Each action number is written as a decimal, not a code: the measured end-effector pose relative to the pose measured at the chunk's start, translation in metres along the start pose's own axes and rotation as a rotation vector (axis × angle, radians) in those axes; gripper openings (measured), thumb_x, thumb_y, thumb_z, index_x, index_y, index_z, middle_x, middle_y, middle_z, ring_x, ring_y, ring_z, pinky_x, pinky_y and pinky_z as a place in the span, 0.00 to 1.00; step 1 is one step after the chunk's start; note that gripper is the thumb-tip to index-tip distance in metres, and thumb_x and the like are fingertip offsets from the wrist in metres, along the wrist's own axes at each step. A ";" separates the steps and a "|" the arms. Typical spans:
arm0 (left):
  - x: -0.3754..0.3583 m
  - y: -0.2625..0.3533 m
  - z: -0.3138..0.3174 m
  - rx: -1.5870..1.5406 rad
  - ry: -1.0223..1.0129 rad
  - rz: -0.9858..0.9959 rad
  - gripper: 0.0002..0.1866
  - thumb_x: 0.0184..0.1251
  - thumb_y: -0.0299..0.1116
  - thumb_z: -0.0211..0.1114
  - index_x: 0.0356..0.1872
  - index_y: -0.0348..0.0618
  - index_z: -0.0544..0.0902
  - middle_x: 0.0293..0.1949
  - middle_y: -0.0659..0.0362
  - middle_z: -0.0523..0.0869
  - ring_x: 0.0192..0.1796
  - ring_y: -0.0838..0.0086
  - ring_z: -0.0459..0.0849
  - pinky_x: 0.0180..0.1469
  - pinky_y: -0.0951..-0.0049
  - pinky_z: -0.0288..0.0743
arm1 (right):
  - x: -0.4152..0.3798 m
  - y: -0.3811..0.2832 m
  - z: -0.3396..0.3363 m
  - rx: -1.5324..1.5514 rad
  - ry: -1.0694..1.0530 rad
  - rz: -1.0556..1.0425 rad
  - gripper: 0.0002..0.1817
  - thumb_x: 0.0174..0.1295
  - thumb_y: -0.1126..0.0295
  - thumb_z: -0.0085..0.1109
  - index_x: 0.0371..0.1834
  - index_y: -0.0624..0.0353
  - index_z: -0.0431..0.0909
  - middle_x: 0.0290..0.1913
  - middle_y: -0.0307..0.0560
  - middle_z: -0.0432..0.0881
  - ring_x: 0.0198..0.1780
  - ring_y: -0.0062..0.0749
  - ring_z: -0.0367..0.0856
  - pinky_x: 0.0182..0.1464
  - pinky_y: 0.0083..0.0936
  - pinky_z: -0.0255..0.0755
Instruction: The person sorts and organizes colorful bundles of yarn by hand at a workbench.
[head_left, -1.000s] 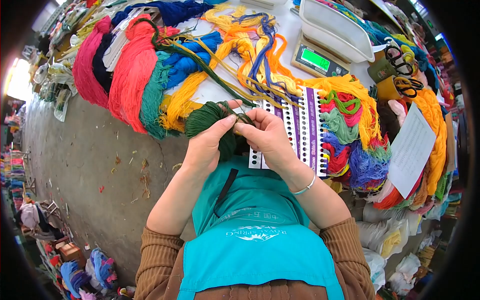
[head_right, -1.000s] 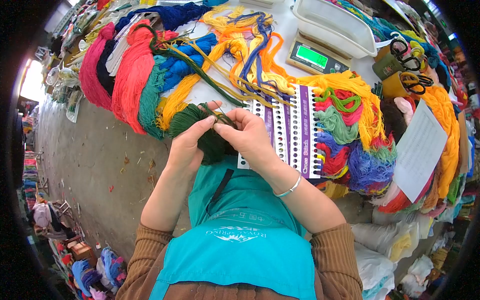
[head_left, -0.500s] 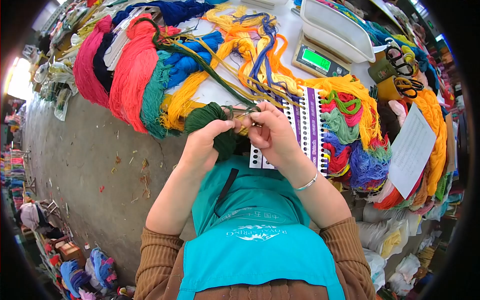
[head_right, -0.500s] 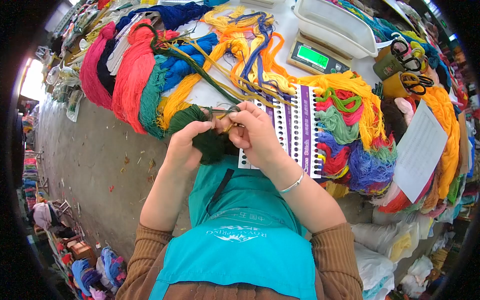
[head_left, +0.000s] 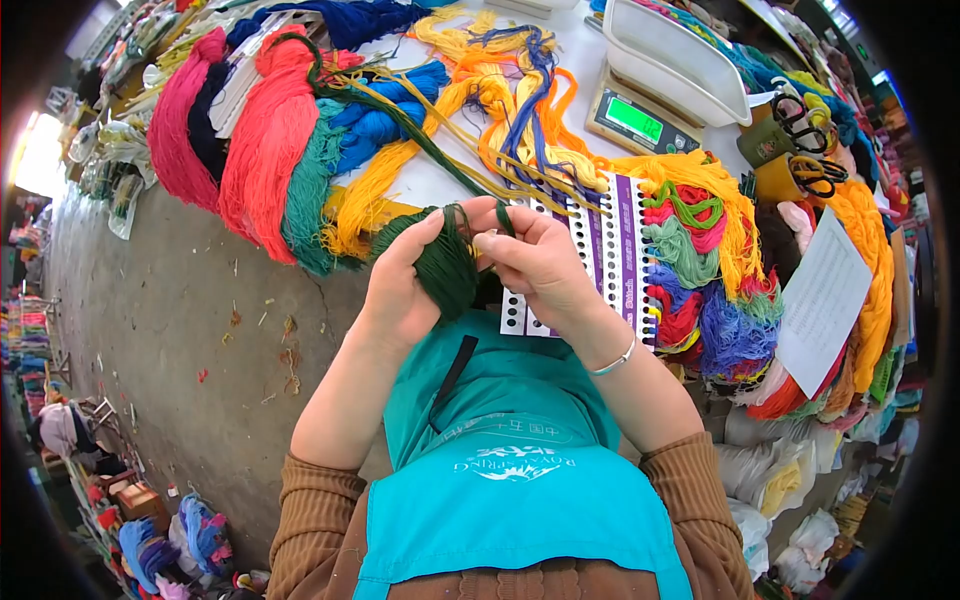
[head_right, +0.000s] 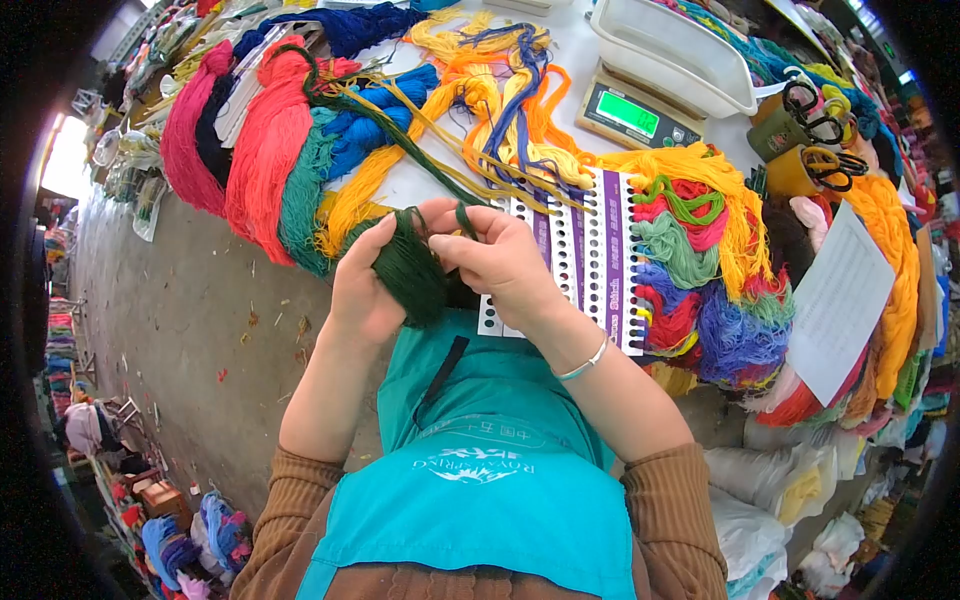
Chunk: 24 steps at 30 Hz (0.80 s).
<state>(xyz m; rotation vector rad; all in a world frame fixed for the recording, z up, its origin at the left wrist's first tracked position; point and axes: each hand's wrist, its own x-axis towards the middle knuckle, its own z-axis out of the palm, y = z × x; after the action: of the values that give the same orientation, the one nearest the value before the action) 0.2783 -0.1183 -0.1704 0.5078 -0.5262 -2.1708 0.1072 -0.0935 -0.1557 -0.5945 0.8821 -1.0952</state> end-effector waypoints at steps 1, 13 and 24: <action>-0.001 0.000 0.002 0.005 -0.004 -0.010 0.28 0.77 0.43 0.47 0.67 0.29 0.70 0.61 0.47 0.80 0.62 0.63 0.79 0.67 0.62 0.70 | 0.001 0.003 0.001 -0.072 0.010 -0.019 0.10 0.63 0.74 0.64 0.47 0.60 0.83 0.29 0.31 0.79 0.23 0.07 0.66 0.21 0.08 0.52; 0.000 0.000 0.003 0.046 0.016 -0.041 0.29 0.77 0.43 0.47 0.67 0.27 0.69 0.60 0.45 0.80 0.62 0.62 0.80 0.66 0.62 0.72 | 0.002 0.014 -0.002 -0.097 0.048 -0.056 0.06 0.63 0.76 0.62 0.43 0.60 0.82 0.31 0.31 0.79 0.23 0.07 0.65 0.21 0.08 0.53; -0.001 -0.001 -0.004 0.175 0.077 0.037 0.26 0.71 0.35 0.56 0.65 0.30 0.71 0.42 0.57 0.83 0.46 0.73 0.81 0.57 0.69 0.74 | -0.001 0.013 -0.003 -0.026 -0.001 -0.090 0.02 0.65 0.74 0.61 0.39 0.57 0.79 0.32 0.37 0.83 0.21 0.09 0.66 0.20 0.08 0.53</action>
<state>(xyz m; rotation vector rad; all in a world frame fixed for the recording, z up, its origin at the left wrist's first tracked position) 0.2803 -0.1179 -0.1740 0.6688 -0.6814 -2.0714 0.1109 -0.0880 -0.1671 -0.6616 0.8766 -1.1660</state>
